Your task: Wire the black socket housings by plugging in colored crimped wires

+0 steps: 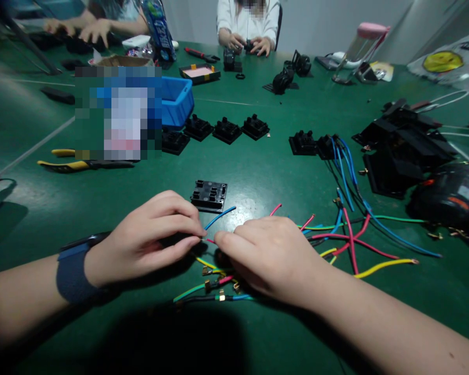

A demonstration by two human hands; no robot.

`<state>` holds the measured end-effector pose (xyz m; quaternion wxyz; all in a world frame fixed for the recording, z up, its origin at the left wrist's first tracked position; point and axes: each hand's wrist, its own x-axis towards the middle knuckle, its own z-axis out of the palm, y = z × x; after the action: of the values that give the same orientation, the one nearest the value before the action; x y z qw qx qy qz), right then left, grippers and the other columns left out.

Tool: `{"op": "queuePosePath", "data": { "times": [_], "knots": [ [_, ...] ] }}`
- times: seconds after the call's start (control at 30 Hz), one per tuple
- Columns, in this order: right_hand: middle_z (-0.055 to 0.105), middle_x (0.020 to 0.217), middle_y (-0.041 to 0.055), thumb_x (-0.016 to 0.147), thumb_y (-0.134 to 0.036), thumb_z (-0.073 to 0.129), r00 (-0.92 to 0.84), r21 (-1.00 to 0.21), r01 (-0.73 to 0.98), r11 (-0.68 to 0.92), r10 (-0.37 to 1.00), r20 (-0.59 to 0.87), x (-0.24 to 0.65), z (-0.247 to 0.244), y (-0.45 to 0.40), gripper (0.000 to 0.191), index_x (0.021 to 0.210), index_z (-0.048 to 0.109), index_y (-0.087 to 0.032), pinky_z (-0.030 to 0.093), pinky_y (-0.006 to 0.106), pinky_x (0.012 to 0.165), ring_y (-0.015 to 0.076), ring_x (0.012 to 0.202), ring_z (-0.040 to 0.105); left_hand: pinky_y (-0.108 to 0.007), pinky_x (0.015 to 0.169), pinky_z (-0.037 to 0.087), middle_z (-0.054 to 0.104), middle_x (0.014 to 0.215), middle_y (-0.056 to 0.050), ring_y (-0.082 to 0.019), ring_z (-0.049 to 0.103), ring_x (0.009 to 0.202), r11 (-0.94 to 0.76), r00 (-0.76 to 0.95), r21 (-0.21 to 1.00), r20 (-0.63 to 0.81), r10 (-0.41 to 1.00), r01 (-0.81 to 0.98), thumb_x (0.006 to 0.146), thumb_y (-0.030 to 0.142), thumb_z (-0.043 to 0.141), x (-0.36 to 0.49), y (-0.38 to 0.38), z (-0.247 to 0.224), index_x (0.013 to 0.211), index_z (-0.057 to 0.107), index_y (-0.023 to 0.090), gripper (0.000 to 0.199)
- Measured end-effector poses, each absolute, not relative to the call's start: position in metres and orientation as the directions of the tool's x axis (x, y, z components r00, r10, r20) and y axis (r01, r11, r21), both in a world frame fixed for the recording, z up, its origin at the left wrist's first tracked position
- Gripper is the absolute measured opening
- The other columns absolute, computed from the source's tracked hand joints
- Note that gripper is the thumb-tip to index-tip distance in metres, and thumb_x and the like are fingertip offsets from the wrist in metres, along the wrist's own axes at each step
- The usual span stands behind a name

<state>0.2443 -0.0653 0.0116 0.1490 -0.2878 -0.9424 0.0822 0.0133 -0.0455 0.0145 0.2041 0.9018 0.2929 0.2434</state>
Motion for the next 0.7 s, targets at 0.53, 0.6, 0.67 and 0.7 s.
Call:
{"op": "queuePosePath", "data": {
  "times": [0.53,0.6,0.67,0.7],
  "knots": [
    [0.064,0.074,0.0025,0.088,-0.017,0.045,-0.496,-0.369,0.71,0.6,0.798,0.342,0.2458,0.0134,-0.0637,0.008,0.092,0.051,-0.02,0.042,0.025,0.057,0.0139,0.062,0.059,-0.034,0.072,0.037,0.057,0.08,-0.003,-0.019,0.05,0.08,-0.68,0.718,0.385,0.06,0.694,0.625,0.087,0.028,0.044,0.0143,-0.0428,0.0084,0.084,0.059,0.017,0.018],
    [0.064,0.077,0.0031,0.088,-0.018,0.045,-0.456,-0.366,0.728,0.58,0.808,0.372,0.2461,0.0141,-0.0634,0.007,0.093,0.049,-0.021,0.043,0.025,0.059,0.0146,0.065,0.06,-0.034,0.075,0.037,0.058,0.085,-0.004,-0.019,0.051,0.082,-0.682,0.729,0.394,0.041,0.683,0.617,0.087,0.025,0.044,0.0149,-0.0445,0.0083,0.091,0.061,0.019,0.019],
    [0.063,0.077,0.0028,0.089,-0.018,0.044,-0.445,-0.37,0.73,0.575,0.81,0.382,0.2463,0.0135,-0.0628,0.007,0.092,0.049,-0.021,0.043,0.026,0.061,0.0147,0.066,0.06,-0.034,0.077,0.038,0.058,0.089,-0.004,-0.019,0.051,0.085,-0.704,0.761,0.409,0.035,0.648,0.581,0.088,0.025,0.044,0.0153,-0.0465,0.0089,0.098,0.062,0.021,0.021],
    [0.063,0.076,0.0025,0.089,-0.018,0.044,-0.449,-0.376,0.726,0.577,0.81,0.376,0.2463,0.0128,-0.0623,0.006,0.092,0.049,-0.021,0.043,0.025,0.061,0.0145,0.066,0.06,-0.034,0.078,0.038,0.058,0.092,-0.004,-0.019,0.051,0.086,-0.721,0.784,0.415,0.029,0.62,0.555,0.088,0.026,0.045,0.0155,-0.0475,0.0093,0.102,0.062,0.022,0.023]
  ]
}}
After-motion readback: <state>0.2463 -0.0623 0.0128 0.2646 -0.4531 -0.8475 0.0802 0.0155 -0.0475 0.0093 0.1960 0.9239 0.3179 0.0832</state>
